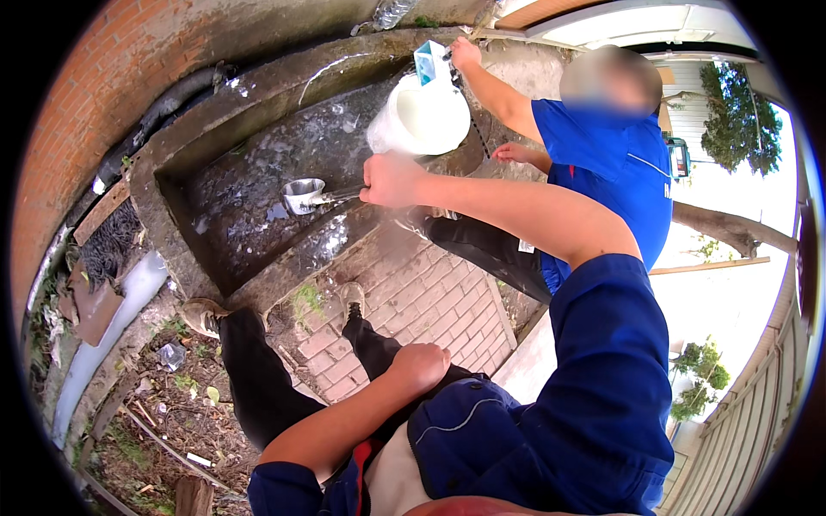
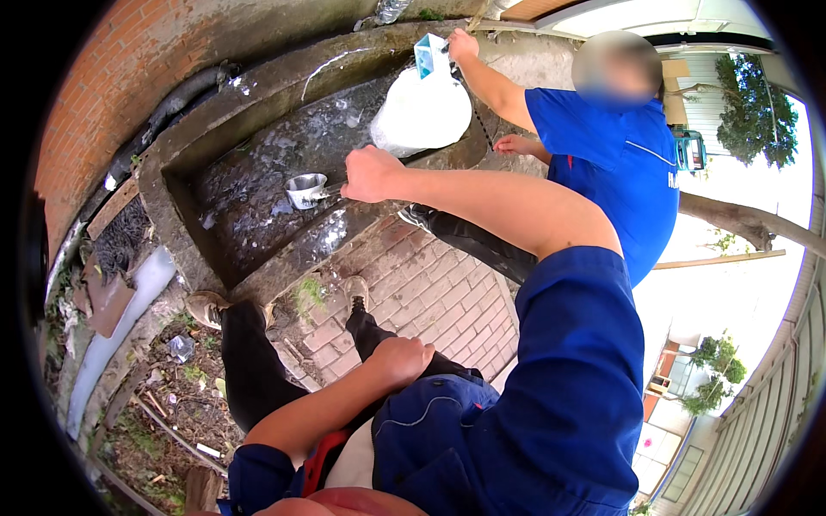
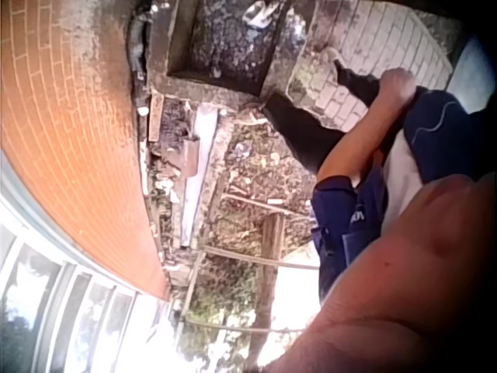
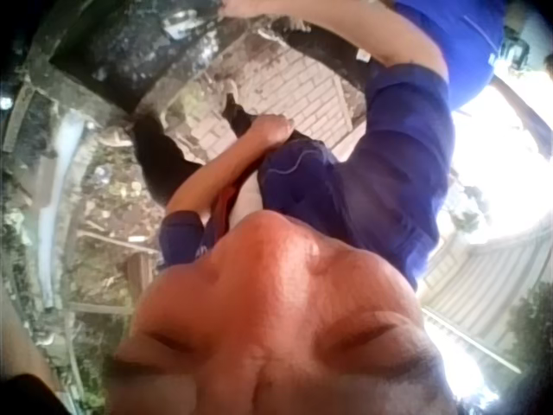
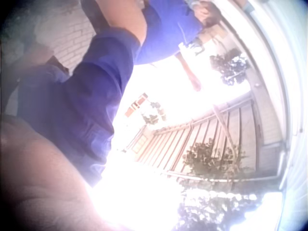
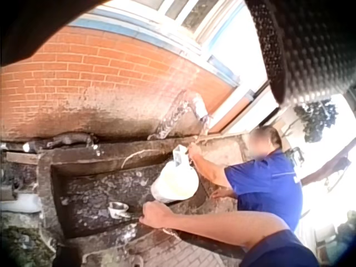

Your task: The person uses a long-handled metal scoop to remove debris and water from a concrete drainage channel. A second person assists by pouring water from a white bucket into the channel to help flush out the debris.

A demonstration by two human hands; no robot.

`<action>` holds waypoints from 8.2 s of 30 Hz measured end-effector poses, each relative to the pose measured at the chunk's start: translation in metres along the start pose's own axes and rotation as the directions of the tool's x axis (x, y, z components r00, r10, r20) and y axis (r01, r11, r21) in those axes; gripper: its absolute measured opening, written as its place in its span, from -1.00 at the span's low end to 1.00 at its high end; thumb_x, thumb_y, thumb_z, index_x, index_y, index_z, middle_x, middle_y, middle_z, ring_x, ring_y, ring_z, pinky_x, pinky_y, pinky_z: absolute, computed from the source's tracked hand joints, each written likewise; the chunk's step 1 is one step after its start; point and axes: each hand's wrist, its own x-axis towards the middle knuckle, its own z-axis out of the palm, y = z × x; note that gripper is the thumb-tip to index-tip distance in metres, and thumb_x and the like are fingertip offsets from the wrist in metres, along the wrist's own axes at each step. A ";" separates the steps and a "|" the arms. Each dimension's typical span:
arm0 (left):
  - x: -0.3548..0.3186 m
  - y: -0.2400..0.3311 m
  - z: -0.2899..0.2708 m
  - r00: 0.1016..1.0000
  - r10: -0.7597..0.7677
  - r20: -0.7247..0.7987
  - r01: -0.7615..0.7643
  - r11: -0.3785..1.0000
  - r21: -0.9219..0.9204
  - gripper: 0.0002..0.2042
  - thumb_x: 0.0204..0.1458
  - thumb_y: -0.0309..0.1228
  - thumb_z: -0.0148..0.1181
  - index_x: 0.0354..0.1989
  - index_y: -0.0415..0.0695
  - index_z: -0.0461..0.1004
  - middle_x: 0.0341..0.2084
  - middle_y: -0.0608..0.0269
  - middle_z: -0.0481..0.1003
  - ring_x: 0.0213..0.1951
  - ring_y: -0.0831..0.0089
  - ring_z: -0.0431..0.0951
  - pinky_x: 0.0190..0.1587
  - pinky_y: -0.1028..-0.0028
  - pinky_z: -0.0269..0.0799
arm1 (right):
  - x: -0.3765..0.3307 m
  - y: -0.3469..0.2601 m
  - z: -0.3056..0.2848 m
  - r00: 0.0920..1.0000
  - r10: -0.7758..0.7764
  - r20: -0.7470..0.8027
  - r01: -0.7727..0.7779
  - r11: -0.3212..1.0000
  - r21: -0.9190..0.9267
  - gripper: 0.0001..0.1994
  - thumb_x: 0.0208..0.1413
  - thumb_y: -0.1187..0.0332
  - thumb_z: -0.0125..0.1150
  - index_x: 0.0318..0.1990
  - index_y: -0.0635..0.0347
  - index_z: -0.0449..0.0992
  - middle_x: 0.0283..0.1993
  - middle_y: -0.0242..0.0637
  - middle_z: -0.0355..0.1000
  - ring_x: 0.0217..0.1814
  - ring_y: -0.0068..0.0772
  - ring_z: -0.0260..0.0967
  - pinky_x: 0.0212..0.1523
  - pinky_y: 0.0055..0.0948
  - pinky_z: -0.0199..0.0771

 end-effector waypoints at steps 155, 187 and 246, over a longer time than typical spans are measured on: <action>0.005 0.004 -0.021 0.986 0.118 -0.116 -0.123 0.992 -0.041 -0.78 0.17 -0.35 -0.03 -0.22 -0.23 0.48 -0.52 -0.04 0.59 -0.41 -0.01 0.65 -0.38 0.07 0.53 | 0.009 -0.015 -0.009 1.000 -0.006 -0.019 0.005 1.000 -0.028 -0.69 0.08 0.16 0.25 -0.43 0.26 0.69 -0.35 0.04 0.60 -0.21 0.13 0.58 -0.08 -0.06 0.59; 0.024 -0.013 0.024 0.929 0.094 -0.359 -0.130 0.988 -0.078 -0.79 -0.02 -0.31 0.13 -0.55 -0.13 0.63 -0.56 0.04 0.60 -0.43 0.02 0.64 -0.44 0.05 0.51 | 0.009 -0.018 0.005 0.994 -0.015 -0.106 0.023 0.997 0.068 -0.78 0.03 0.33 0.25 -0.44 0.36 0.62 -0.54 0.00 0.53 -0.48 -0.02 0.56 -0.34 -0.23 0.54; 0.001 -0.013 -0.003 0.995 0.034 -0.091 -0.048 0.988 -0.150 -0.72 0.18 -0.26 -0.05 -0.34 -0.11 0.59 -0.48 0.01 0.61 -0.41 0.00 0.64 -0.36 0.03 0.50 | 0.007 -0.021 0.009 0.991 -0.094 -0.094 0.094 0.996 -0.008 -0.75 -0.01 0.23 0.25 -0.43 0.26 0.66 -0.39 -0.01 0.59 -0.28 0.11 0.57 -0.12 -0.09 0.60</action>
